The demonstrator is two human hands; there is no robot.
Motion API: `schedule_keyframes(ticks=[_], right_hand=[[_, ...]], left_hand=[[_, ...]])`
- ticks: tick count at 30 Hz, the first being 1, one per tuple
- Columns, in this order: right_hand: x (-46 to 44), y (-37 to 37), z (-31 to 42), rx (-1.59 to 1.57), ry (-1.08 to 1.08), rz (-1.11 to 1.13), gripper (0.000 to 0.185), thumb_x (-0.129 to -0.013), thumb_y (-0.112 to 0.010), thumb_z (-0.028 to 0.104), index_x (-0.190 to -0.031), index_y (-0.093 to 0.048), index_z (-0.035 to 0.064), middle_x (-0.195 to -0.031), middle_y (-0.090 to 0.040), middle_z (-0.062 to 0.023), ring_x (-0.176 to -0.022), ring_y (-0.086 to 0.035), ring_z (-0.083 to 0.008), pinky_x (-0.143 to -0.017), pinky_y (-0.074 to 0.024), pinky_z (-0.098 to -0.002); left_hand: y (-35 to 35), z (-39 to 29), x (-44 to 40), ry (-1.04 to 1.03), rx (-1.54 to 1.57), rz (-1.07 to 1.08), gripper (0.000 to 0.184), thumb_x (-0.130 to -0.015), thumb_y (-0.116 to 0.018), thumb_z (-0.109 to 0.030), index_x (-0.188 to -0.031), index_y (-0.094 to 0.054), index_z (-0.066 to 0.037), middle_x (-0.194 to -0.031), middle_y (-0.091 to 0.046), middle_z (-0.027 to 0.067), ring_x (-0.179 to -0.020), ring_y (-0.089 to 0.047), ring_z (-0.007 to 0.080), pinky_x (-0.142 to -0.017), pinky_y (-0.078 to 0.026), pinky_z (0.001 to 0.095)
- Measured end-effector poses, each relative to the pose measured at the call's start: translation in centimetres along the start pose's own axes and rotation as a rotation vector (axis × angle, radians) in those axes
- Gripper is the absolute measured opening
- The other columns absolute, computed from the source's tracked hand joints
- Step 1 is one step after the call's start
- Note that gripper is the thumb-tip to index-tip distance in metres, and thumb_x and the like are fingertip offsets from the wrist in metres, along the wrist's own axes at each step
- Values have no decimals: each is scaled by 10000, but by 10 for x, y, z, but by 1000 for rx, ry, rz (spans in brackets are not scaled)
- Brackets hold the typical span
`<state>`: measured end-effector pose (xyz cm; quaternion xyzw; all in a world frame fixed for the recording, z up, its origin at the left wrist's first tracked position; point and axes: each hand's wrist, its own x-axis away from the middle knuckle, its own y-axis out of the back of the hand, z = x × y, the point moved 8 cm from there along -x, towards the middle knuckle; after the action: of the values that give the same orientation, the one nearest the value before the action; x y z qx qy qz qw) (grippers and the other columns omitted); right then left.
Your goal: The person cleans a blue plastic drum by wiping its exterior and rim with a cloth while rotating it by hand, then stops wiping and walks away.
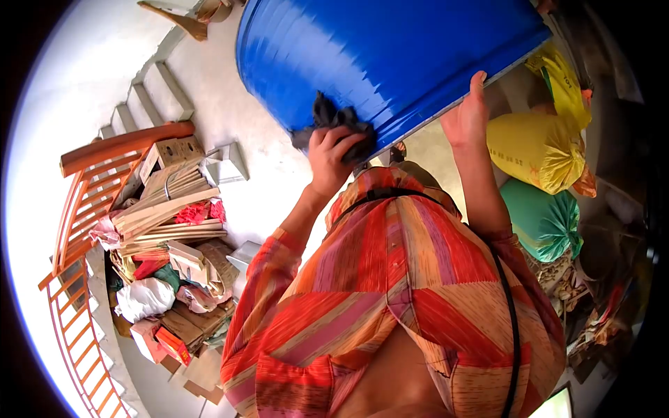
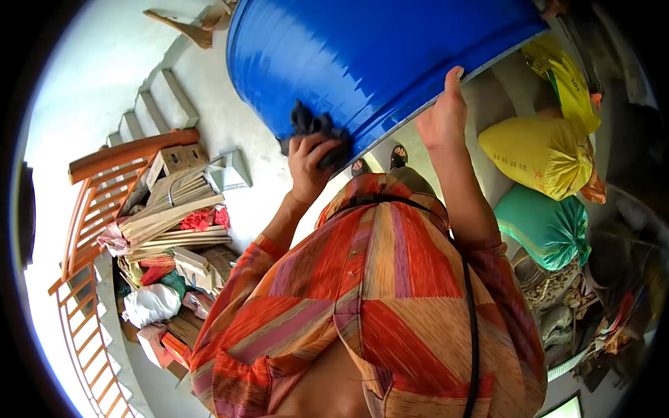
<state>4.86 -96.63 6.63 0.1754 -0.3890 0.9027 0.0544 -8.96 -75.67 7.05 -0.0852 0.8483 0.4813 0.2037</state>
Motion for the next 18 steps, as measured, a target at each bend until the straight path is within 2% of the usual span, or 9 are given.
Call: schedule_keyframes(ticks=[2,7,10,12,14,16,18], right_hand=[[0,-7,-2,4,16,61,616,-1021,-318,481,-1452,-297,42,-1470,-384,-110,-1320,-409,-278,-1109,-328,-442],[0,-6,-12,-52,-46,108,645,-1003,-354,508,-1436,-320,32,-1431,-426,-116,-1276,-448,-276,-1089,-347,-438],[0,-4,-5,-44,-28,69,661,-994,-371,520,-1427,-330,22,-1418,-441,-117,-1278,-449,-277,-1089,-348,-436],[0,7,-7,-86,10,13,676,-1001,-333,526,-1463,-279,36,-1477,-377,-127,-1330,-406,-284,-1107,-337,-419],[-3,23,12,-114,40,-75,682,-999,-356,516,-1470,-265,31,-1487,-362,-133,-1337,-399,-288,-1102,-349,-424],[-3,24,34,38,50,-3,673,-992,-400,504,-1464,-278,40,-1480,-375,-125,-1322,-414,-292,-1092,-361,-434],[-4,26,26,15,33,-78,669,-985,-436,493,-1450,-295,34,-1460,-399,-122,-1308,-427,-293,-1084,-371,-434]], left_hand=[[1,-23,-39,-40,63,-80,406,-548,-774,-97,-933,-719,-214,-998,-629,-36,-921,-536,233,-779,-440,365],[-23,-88,-137,-202,-2,-35,356,-633,-683,-118,-967,-707,-238,-1032,-611,-78,-932,-521,209,-758,-407,363],[-25,-73,-114,-190,58,12,393,-625,-704,-122,-1000,-703,-237,-1056,-614,-77,-945,-519,212,-775,-412,357],[-16,-56,-76,-168,47,56,436,-603,-733,-134,-1026,-701,-233,-1074,-618,-68,-934,-517,221,-788,-418,356],[-12,-33,-27,-201,110,40,475,-572,-758,-142,-1036,-703,-226,-1077,-623,-59,-920,-516,229,-794,-423,361],[-2,-33,-30,-246,102,108,469,-572,-760,-144,-1031,-705,-222,-1067,-625,-57,-910,-518,232,-789,-423,362],[-2,-41,-45,-290,32,142,435,-583,-760,-145,-1010,-711,-217,-1058,-630,-61,-911,-528,234,-778,-422,365]])
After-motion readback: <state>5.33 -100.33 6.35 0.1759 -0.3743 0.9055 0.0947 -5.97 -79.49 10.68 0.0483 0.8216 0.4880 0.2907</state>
